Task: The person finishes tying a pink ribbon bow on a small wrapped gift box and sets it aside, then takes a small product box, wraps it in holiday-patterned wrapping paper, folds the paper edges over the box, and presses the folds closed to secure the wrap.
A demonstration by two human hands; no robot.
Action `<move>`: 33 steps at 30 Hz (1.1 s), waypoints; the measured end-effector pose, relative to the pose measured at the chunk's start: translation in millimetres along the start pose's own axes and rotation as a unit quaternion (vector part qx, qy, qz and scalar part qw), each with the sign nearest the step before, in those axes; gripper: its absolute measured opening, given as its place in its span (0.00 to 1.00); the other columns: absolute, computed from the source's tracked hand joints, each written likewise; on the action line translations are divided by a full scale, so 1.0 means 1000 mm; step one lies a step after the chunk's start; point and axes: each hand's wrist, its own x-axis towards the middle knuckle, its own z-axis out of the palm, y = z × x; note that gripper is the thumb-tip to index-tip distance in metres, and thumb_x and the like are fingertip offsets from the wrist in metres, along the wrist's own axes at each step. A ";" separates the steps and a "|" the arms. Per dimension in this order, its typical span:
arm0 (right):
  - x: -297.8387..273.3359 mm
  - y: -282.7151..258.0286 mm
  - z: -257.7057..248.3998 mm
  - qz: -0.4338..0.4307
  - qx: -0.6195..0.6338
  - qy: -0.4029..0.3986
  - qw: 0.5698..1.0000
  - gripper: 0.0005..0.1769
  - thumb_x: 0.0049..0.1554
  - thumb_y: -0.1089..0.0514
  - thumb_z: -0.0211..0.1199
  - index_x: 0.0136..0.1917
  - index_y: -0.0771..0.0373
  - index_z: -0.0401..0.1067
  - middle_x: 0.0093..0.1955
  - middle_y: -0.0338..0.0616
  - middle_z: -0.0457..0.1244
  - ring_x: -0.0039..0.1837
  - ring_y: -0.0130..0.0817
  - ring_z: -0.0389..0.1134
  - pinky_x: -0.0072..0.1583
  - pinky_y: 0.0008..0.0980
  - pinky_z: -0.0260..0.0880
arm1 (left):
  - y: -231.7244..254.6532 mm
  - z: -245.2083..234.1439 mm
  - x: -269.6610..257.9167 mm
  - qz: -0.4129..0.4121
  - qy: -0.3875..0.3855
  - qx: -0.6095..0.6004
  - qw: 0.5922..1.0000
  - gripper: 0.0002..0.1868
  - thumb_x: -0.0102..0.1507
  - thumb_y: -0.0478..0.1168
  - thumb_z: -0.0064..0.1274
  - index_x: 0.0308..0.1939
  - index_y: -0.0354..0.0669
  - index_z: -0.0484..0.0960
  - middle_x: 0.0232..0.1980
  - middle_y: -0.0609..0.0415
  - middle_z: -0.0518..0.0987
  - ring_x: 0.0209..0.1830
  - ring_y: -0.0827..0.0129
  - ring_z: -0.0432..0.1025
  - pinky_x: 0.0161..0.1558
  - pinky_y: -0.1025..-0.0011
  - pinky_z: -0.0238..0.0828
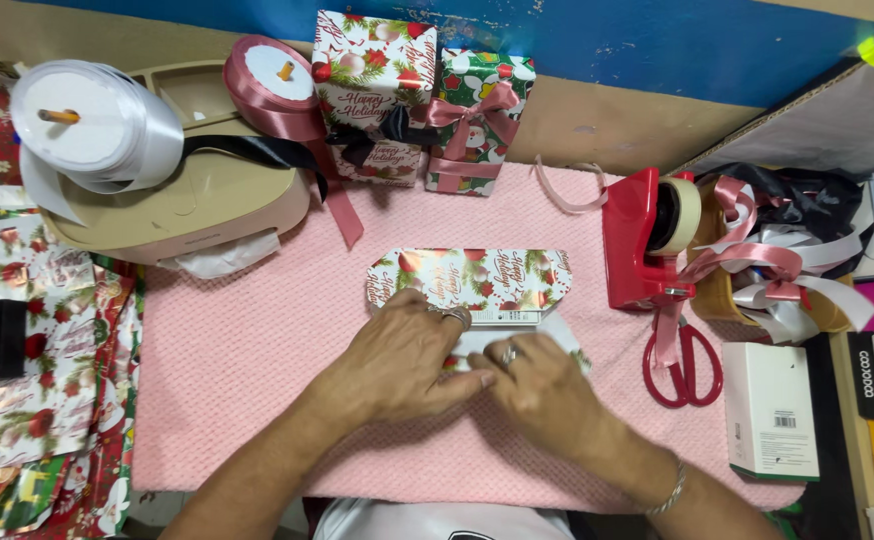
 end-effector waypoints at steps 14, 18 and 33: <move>0.016 0.072 -0.040 0.182 0.120 -0.148 0.965 0.10 0.50 0.57 0.71 0.43 0.64 0.79 0.40 0.46 0.69 0.45 0.43 0.70 0.50 0.43 0.70 | -0.022 -0.004 0.018 0.004 0.101 -0.081 0.992 0.08 0.62 0.37 0.52 0.33 0.36 0.83 0.28 0.41 0.81 0.31 0.52 0.78 0.45 0.52 0.73; 0.011 0.098 -0.033 0.163 0.266 -0.069 0.948 0.08 0.54 0.58 0.67 0.43 0.65 0.78 0.54 0.48 0.70 0.56 0.43 0.72 0.57 0.40 0.72 | -0.021 -0.014 0.019 -0.005 0.094 -0.103 0.990 0.10 0.62 0.39 0.50 0.34 0.36 0.84 0.30 0.40 0.82 0.33 0.50 0.78 0.45 0.50 0.71; 0.015 0.114 0.005 0.246 0.257 -0.047 0.933 0.11 0.56 0.56 0.66 0.38 0.66 0.77 0.66 0.49 0.68 0.63 0.44 0.68 0.62 0.42 0.68 | -0.029 -0.028 0.008 -0.178 0.075 -0.123 0.974 0.10 0.61 0.33 0.50 0.40 0.35 0.85 0.36 0.49 0.79 0.34 0.65 0.75 0.40 0.59 0.75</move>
